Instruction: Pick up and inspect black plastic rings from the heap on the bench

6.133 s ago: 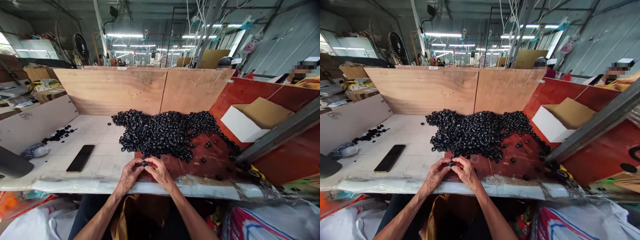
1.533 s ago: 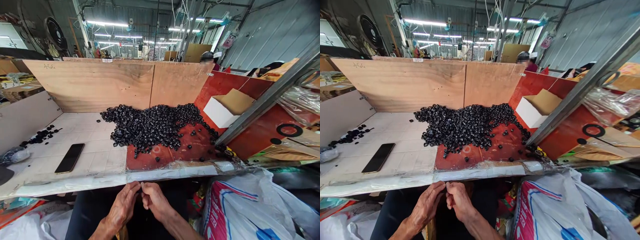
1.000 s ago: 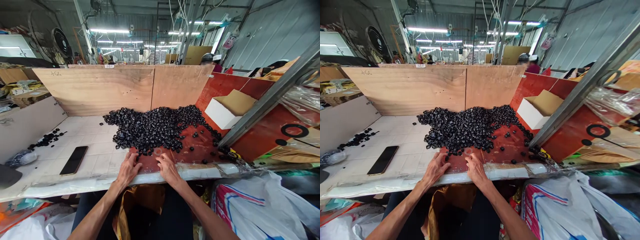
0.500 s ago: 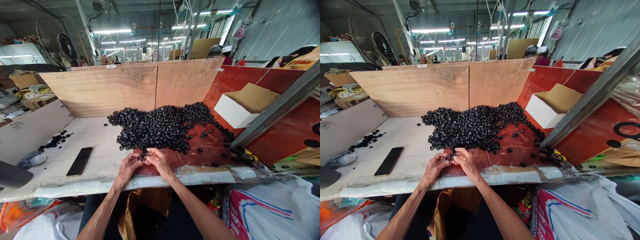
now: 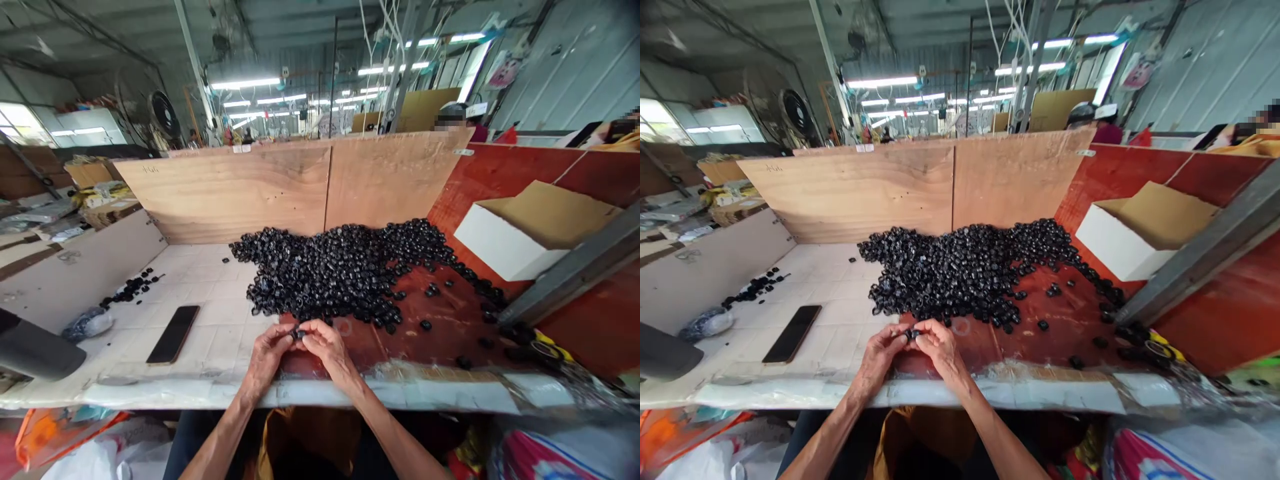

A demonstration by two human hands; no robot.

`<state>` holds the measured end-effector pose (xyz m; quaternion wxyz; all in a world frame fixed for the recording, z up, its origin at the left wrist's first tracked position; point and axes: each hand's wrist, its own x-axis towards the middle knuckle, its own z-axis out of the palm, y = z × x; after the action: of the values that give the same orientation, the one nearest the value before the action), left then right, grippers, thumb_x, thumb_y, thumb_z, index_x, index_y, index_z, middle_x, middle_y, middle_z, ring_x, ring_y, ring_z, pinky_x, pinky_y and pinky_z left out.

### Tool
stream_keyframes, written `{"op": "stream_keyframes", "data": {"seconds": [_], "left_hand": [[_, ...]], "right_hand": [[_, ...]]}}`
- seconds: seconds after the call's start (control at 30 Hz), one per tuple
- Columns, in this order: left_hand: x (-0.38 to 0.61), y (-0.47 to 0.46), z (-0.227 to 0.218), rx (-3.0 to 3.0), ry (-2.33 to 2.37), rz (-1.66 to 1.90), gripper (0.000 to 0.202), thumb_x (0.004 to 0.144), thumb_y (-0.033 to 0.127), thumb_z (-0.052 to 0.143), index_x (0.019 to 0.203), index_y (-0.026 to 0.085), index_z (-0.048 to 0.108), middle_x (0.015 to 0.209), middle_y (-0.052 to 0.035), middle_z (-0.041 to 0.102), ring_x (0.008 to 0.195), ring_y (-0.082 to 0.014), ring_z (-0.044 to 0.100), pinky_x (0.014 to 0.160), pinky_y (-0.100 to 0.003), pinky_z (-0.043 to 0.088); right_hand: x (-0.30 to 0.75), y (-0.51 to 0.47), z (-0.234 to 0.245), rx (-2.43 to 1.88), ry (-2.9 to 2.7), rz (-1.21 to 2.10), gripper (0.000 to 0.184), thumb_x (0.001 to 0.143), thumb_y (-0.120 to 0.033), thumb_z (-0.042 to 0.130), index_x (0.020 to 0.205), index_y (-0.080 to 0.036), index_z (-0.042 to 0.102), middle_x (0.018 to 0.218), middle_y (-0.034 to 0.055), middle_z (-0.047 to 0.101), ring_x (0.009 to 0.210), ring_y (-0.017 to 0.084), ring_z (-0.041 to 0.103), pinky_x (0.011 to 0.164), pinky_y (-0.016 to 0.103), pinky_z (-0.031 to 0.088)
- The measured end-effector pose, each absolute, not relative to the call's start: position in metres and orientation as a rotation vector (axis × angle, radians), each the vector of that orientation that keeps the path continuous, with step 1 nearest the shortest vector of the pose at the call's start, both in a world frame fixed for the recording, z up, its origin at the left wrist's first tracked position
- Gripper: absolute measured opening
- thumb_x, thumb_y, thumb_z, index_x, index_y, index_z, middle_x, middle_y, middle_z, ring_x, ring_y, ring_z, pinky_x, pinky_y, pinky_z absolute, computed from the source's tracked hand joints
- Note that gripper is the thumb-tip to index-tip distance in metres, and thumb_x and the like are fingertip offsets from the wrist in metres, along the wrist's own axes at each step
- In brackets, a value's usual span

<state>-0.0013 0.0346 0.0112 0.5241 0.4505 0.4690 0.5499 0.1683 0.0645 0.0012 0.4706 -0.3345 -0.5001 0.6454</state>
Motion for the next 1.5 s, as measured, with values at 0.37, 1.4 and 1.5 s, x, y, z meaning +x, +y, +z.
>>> {"op": "stream_keyframes", "data": {"seconds": [0.37, 1.4, 1.5], "left_hand": [[-0.007, 0.044, -0.013, 1.072, 1.113, 1.332, 0.036, 0.073, 0.047, 0.085, 0.095, 0.019, 0.08, 0.086, -0.0052, 0.081, 0.077, -0.0238, 0.076, 0.079, -0.034, 0.058], [-0.011, 0.048, -0.036, 1.242, 1.156, 1.339, 0.04, 0.07, 0.05, 0.087, 0.093, 0.019, 0.077, 0.091, -0.0061, 0.079, 0.088, -0.0255, 0.071, 0.082, -0.032, 0.055], [-0.009, 0.049, -0.033, 1.153, 1.127, 1.319, 0.039, 0.068, 0.048, 0.089, 0.091, 0.019, 0.076, 0.085, -0.0045, 0.079, 0.082, -0.0235, 0.071, 0.079, -0.031, 0.053]], "right_hand": [[0.154, 0.086, -0.043, -0.807, -1.399, 1.455, 0.031, 0.076, -0.047, 0.076, 0.093, -0.022, 0.07, 0.066, -0.0026, 0.063, 0.061, 0.019, 0.066, 0.071, 0.035, 0.058], [0.158, 0.075, -0.023, -1.072, -1.612, 1.228, 0.034, 0.089, -0.055, 0.058, 0.078, -0.023, 0.058, 0.068, -0.0005, 0.059, 0.059, 0.017, 0.056, 0.054, 0.024, 0.042], [0.161, 0.075, -0.02, -1.023, -1.637, 1.191, 0.025, 0.087, -0.046, 0.061, 0.082, -0.022, 0.064, 0.072, 0.0, 0.061, 0.065, 0.018, 0.058, 0.06, 0.025, 0.045]]}}
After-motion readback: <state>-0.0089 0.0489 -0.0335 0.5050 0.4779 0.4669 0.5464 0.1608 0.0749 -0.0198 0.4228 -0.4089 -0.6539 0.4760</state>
